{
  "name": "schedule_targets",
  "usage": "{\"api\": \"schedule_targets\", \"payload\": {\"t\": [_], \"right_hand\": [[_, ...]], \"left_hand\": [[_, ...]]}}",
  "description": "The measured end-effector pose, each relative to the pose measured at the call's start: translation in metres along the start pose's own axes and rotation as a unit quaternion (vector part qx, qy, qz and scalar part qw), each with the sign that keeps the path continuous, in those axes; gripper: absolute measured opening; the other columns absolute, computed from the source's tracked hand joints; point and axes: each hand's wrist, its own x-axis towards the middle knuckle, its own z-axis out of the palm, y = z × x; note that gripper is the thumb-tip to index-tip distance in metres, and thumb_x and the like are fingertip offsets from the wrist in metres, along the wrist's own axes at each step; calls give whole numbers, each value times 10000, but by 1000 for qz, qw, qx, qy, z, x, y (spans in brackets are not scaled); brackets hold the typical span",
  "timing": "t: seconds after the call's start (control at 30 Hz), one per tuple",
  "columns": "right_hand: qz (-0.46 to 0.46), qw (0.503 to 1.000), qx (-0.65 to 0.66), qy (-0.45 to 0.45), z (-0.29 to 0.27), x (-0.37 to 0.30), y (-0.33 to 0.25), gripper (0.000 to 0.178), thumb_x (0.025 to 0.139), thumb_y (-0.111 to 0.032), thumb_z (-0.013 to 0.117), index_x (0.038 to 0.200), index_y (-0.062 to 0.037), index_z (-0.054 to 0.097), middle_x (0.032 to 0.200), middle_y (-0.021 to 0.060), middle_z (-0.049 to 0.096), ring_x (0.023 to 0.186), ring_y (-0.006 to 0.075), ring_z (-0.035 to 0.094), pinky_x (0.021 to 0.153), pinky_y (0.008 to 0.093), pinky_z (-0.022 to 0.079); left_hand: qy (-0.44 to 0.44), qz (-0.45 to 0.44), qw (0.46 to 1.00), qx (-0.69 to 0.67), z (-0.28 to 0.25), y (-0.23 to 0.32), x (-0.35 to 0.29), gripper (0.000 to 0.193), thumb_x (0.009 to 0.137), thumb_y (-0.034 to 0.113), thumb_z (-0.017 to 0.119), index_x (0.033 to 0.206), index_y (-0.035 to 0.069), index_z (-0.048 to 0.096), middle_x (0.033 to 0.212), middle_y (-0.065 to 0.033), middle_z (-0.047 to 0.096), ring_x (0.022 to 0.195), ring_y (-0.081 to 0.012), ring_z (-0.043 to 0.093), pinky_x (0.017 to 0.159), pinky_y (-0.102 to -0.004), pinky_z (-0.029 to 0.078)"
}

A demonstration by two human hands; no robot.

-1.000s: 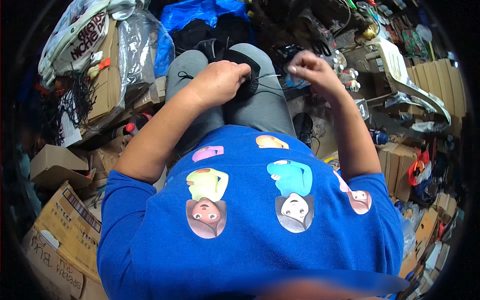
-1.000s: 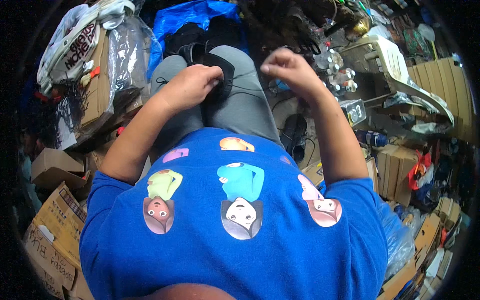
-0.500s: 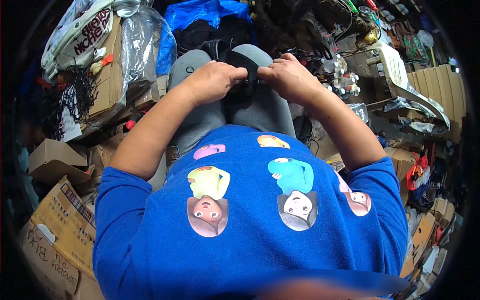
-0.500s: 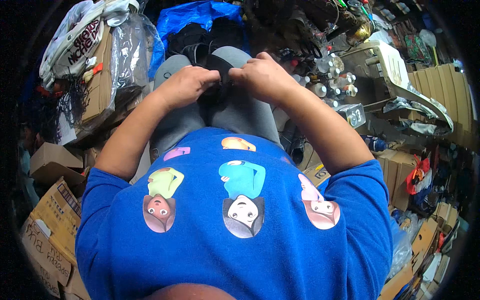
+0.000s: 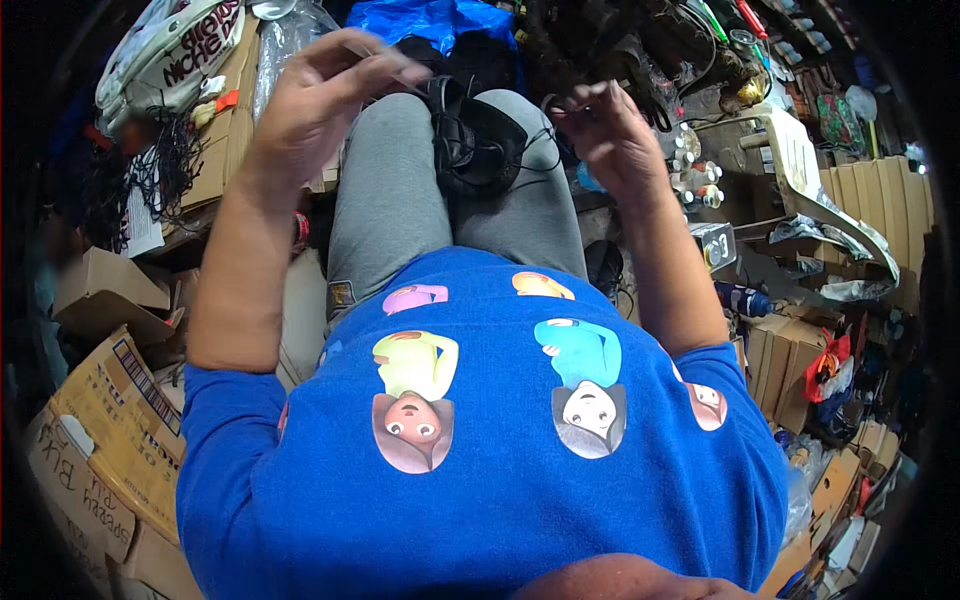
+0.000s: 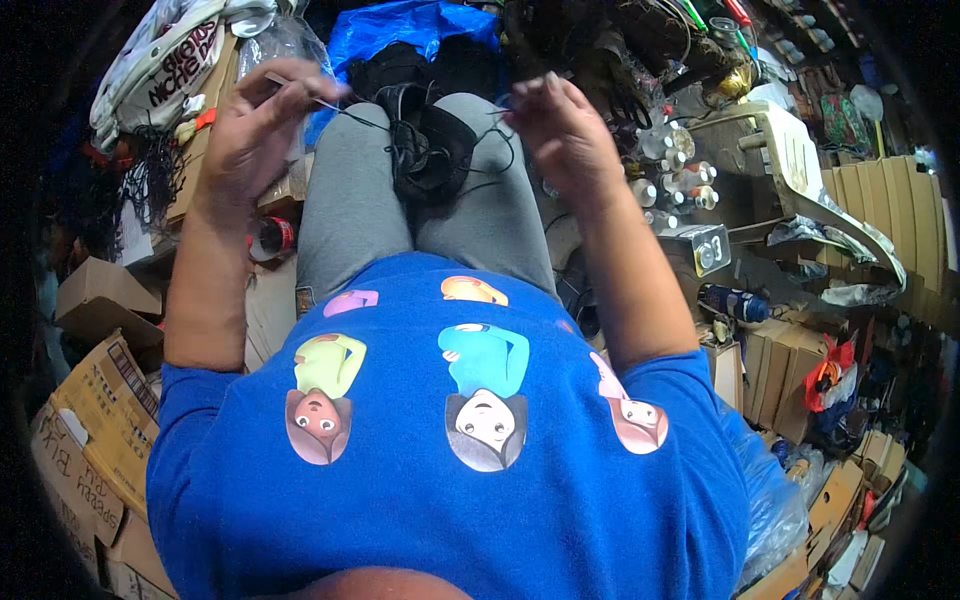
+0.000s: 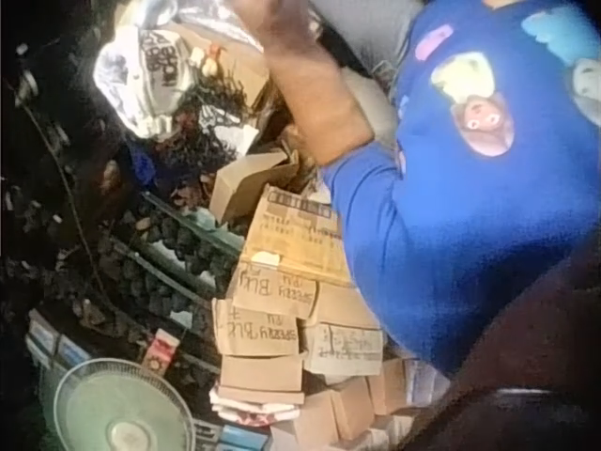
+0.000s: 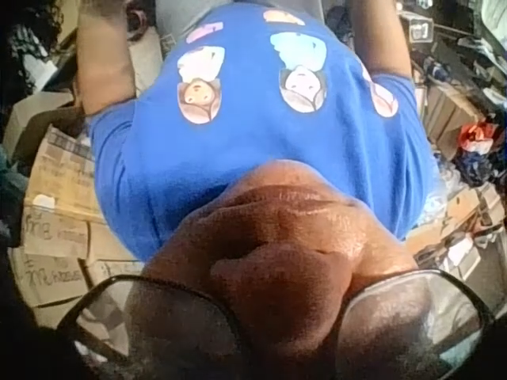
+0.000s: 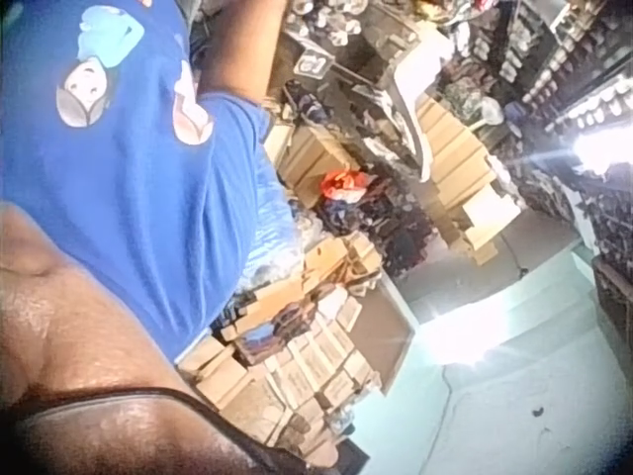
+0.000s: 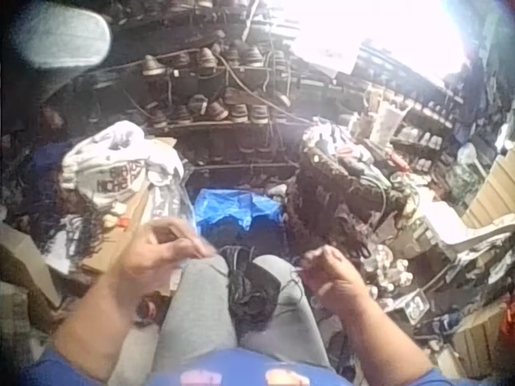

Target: The person is threading a cord through pre-punched holes in a black shoe upper component.

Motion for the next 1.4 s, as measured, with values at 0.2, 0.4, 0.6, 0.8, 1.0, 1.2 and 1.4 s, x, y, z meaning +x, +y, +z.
{"api": "schedule_targets", "payload": {"t": [0.2, 0.4, 0.6, 0.8, 1.0, 1.2, 1.4], "right_hand": [[149, 930, 143, -305, 26, 0, 5, 205, 911, -270, 587, 985, -81, 610, 876, 53, 635, 830, 197, 605, 850, 383, 462], [96, 698, -709, -14, -55, -74, -31, 250, 865, -215, 624, 1055, -55, 651, 936, 87, 679, 862, 163, 631, 780, 299, 480], [251, 462, -817, 235, -214, -173, -120, 294, 842, -249, 629, 1075, -69, 652, 936, 160, 673, 848, 301, 640, 770, 331, 483], [269, 682, -678, -60, -129, -109, -53, 308, 880, -162, 577, 1166, -56, 615, 1017, 95, 634, 916, 197, 587, 832, 313, 454], [34, 806, -584, -90, -7, -24, -11, 177, 795, -64, 677, 970, -32, 681, 907, 29, 627, 866, 104, 582, 772, 249, 466], [34, 823, -559, -98, -1, -6, 0, 141, 766, -10, 679, 900, -50, 694, 867, 22, 617, 845, 116, 602, 764, 256, 486], [31, 761, -632, -139, -3, -7, 5, 139, 761, 4, 678, 890, -45, 688, 866, 12, 590, 825, 96, 584, 753, 245, 480]], "left_hand": [[-226, -241, 943, -25, 34, 4, -11, 226, 942, 242, 530, 948, 22, 579, 840, -60, 621, 815, -190, 616, 661, -313, 493], [-41, -83, 755, 649, -103, 36, -37, 197, 760, 31, 646, 956, 16, 633, 883, -143, 628, 836, -234, 621, 759, -326, 484], [235, -195, 442, 843, -274, 171, -101, 250, 846, 244, 597, 1032, 87, 654, 1014, -123, 644, 955, -273, 625, 802, -345, 475], [78, -116, 770, 623, -119, 1, -37, 316, 783, 188, 668, 1070, 57, 659, 1092, -156, 602, 1006, -268, 582, 847, -330, 457], [-188, -42, 871, 452, 33, -69, 18, 287, 793, 151, 670, 1071, 85, 651, 1111, -117, 611, 1025, -273, 583, 890, -344, 451], [-252, -117, 856, 435, 30, -82, 39, 199, 782, 174, 686, 943, 58, 673, 891, -85, 581, 879, -228, 573, 800, -326, 447], [-247, -198, 898, 305, 25, -88, 37, 172, 798, 169, 675, 919, 47, 679, 885, -50, 555, 874, -175, 549, 803, -301, 433]]}}
